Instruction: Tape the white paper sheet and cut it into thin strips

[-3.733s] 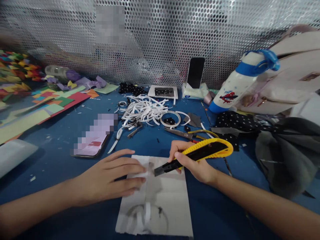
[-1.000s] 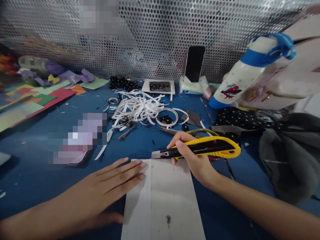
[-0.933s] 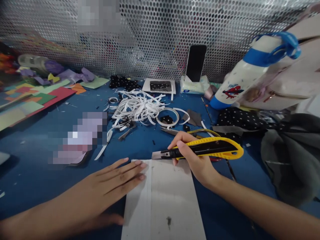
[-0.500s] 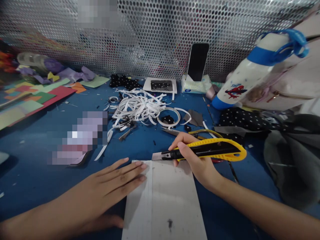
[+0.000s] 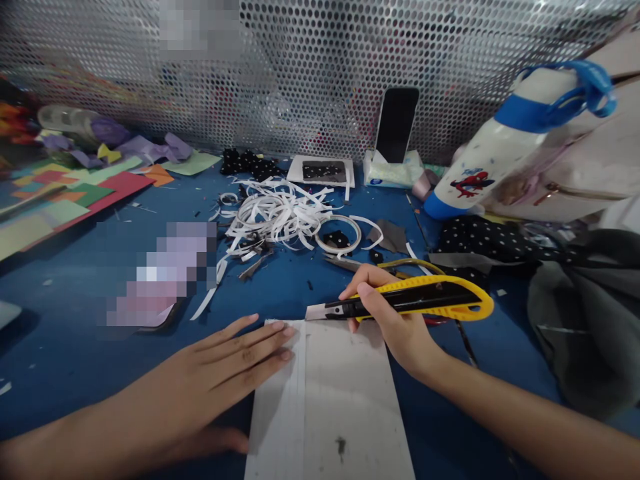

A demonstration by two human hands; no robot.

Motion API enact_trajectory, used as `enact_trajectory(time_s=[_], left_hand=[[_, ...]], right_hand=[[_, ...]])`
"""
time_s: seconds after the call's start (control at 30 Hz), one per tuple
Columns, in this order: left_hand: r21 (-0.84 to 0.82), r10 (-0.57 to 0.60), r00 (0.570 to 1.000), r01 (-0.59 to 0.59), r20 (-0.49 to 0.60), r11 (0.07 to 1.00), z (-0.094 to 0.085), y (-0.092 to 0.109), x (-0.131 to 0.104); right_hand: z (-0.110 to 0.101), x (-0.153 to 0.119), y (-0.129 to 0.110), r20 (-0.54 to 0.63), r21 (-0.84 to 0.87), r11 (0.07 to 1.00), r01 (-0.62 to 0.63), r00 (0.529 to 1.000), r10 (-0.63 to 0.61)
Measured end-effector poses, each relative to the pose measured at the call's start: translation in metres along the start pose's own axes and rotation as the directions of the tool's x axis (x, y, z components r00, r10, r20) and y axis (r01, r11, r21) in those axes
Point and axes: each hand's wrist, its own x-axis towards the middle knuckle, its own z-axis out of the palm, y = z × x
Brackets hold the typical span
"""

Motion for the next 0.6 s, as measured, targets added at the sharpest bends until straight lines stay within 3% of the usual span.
enact_trajectory(time_s=[0.37,0.6], left_hand=[[-0.024,-0.005,1.000,0.005,-0.003,1.000,-0.0004,0.0002,0.0014],[0.058,0.006,1.000,-0.007,0.004,0.998,0.0008,-0.0006,-0.0011]], right_hand=[[-0.0011,-0.0010,-0.0001,-0.009,0.028,1.000,-0.009,1.000,0.009],[-0.0010,0.0004,0.0011,0.035,0.027,1.000,-0.008,0.999,0.007]])
